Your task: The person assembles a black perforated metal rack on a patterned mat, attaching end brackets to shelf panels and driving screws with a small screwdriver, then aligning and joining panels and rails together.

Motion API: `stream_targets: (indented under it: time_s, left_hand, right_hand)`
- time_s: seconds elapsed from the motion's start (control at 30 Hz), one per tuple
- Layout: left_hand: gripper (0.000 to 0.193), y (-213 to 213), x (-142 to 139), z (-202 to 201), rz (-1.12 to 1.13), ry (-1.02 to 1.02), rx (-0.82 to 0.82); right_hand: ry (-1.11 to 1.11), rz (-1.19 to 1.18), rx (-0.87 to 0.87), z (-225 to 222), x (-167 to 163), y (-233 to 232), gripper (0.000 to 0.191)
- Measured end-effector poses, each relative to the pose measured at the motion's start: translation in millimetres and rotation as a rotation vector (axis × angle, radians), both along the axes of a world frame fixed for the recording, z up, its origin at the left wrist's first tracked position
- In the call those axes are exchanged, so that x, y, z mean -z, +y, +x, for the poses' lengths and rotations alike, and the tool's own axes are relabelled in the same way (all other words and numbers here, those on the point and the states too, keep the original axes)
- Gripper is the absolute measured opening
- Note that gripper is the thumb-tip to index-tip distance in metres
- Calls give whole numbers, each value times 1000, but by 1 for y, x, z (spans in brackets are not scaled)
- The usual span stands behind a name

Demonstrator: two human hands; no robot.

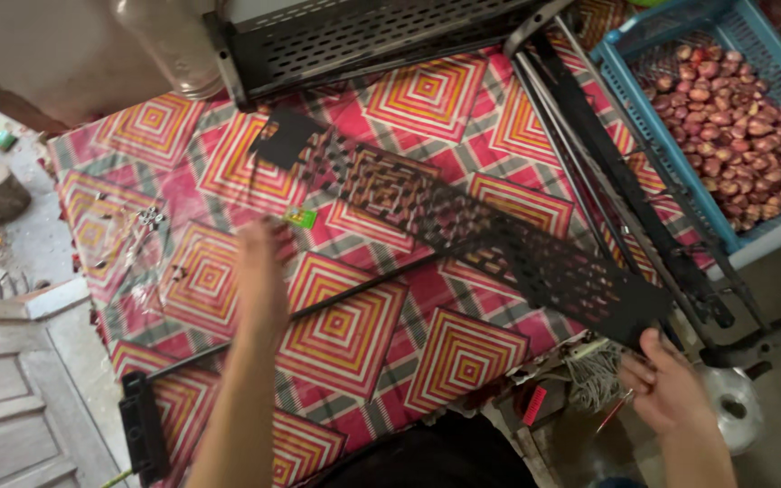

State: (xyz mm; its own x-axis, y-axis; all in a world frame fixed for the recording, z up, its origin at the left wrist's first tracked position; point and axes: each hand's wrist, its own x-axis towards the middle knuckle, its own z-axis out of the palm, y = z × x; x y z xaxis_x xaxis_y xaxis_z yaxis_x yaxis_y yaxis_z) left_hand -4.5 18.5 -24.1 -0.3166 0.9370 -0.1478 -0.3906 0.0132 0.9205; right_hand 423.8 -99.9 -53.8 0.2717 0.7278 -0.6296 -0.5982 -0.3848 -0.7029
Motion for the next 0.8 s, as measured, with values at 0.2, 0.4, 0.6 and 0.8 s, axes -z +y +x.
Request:
stream_targets:
  time_s: [0.2, 0.4, 0.6, 0.8]
  left_hand:
    - [28, -37, -14, 64, -44, 1386, 433]
    - [33, -49, -19, 64, 38, 1576, 380]
    - [28, -49, -12, 50, 24, 1606, 364]
    - [24, -50, -4, 43, 35, 1616, 384]
  right_hand:
    - [-48, 55, 159, 14, 3, -8, 8]
    - [-98, -13, 210, 11, 8, -16, 9]
    - [-82, -27, 268, 8, 17, -52, 13]
    - [-81, -180, 315, -7, 20, -64, 16]
